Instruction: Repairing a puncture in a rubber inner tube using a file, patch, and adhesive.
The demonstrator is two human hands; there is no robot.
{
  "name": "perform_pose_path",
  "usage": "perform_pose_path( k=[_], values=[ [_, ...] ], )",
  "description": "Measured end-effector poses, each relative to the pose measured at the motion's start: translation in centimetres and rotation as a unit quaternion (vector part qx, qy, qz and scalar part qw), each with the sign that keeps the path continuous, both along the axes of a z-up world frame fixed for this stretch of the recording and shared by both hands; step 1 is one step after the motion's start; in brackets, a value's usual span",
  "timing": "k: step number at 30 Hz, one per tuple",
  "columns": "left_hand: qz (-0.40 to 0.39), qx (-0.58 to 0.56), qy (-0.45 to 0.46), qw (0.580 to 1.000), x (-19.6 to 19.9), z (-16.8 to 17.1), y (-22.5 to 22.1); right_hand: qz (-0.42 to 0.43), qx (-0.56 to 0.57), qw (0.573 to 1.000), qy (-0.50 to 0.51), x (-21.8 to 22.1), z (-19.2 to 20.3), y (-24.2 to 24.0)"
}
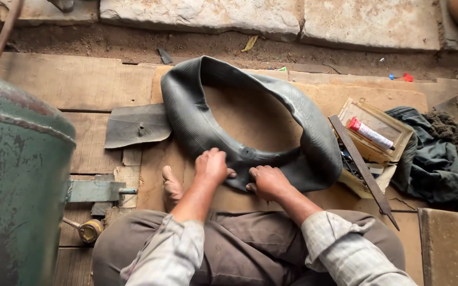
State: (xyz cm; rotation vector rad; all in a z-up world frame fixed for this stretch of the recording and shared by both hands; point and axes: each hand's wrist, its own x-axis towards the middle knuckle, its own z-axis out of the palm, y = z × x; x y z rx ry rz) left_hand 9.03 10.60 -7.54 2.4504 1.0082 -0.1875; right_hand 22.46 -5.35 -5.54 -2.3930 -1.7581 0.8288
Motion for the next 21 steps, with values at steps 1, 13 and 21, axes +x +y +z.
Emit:
perform_pose_path(
  k=[1, 13, 21],
  values=[
    [0.000, -0.002, 0.000, 1.000, 0.1, -0.5, 0.0, 0.000, -0.002, 1.000, 0.000, -0.2, 0.6, -0.2],
    [0.021, 0.077, -0.193, 0.978, 1.4, 2.6, 0.3, -0.129, -0.018, 0.987, -0.090, 2.1, 1.1, 0.4],
    [0.051, 0.004, -0.104, 0.993, 1.5, 1.2, 0.3, -0.161, -0.038, 0.985, -0.050, 1.1, 4.2, 1.5]
  ],
)
